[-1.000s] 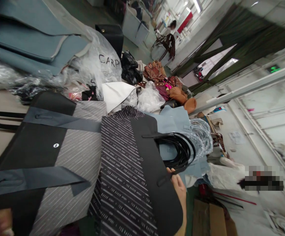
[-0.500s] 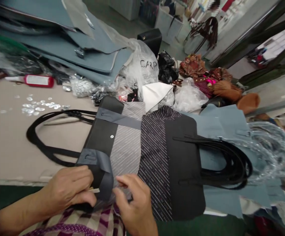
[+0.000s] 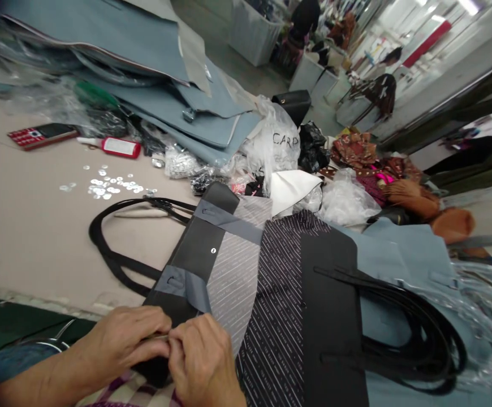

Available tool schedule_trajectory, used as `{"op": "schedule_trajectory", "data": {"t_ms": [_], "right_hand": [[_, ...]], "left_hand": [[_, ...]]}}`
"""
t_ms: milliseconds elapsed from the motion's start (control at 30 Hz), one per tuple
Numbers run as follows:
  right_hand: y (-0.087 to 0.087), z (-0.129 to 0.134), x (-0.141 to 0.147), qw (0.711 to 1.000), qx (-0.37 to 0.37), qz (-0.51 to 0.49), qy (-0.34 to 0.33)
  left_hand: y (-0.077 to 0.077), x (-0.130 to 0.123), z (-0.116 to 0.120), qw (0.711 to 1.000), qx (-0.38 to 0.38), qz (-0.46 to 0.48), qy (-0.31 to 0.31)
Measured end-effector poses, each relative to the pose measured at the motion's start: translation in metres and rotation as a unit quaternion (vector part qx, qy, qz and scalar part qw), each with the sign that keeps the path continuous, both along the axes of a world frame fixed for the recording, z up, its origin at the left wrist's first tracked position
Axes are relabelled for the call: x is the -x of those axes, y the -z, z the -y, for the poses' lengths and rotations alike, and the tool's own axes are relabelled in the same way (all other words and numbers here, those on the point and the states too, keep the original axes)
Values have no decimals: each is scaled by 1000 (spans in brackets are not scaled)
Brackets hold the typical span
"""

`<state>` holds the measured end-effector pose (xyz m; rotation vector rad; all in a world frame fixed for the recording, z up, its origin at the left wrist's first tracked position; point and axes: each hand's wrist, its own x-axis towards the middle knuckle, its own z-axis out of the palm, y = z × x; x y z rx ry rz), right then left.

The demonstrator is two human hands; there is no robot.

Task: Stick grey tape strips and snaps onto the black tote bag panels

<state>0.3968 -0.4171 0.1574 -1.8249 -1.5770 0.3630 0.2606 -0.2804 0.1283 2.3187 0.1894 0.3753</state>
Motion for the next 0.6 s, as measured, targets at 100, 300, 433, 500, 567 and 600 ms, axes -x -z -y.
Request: {"op": "schedule_trajectory", "data": {"t_ms": [100,300,433,500,567,600], "right_hand": [[9,-13,7,1000,-19,9,17],[36,-43,-7,976,48,-163,134],[72,-65,-52,900,132,-307,279],[89,-74,-71,888,141,-318,300],[103,-82,-81,880,155,-321,312],[108,-85,-83,878,164,-319,316]], "left_hand": [[6,6,-4,999,35,-12,-28],[-3,15,-16,989,109,43,-86],[-4,20,-23,959,241,-31,-148],[4,25,-25,925,310,-116,-186],[14,33,-26,898,351,-173,-201],[18,36,-25,890,363,-188,-201]]}}
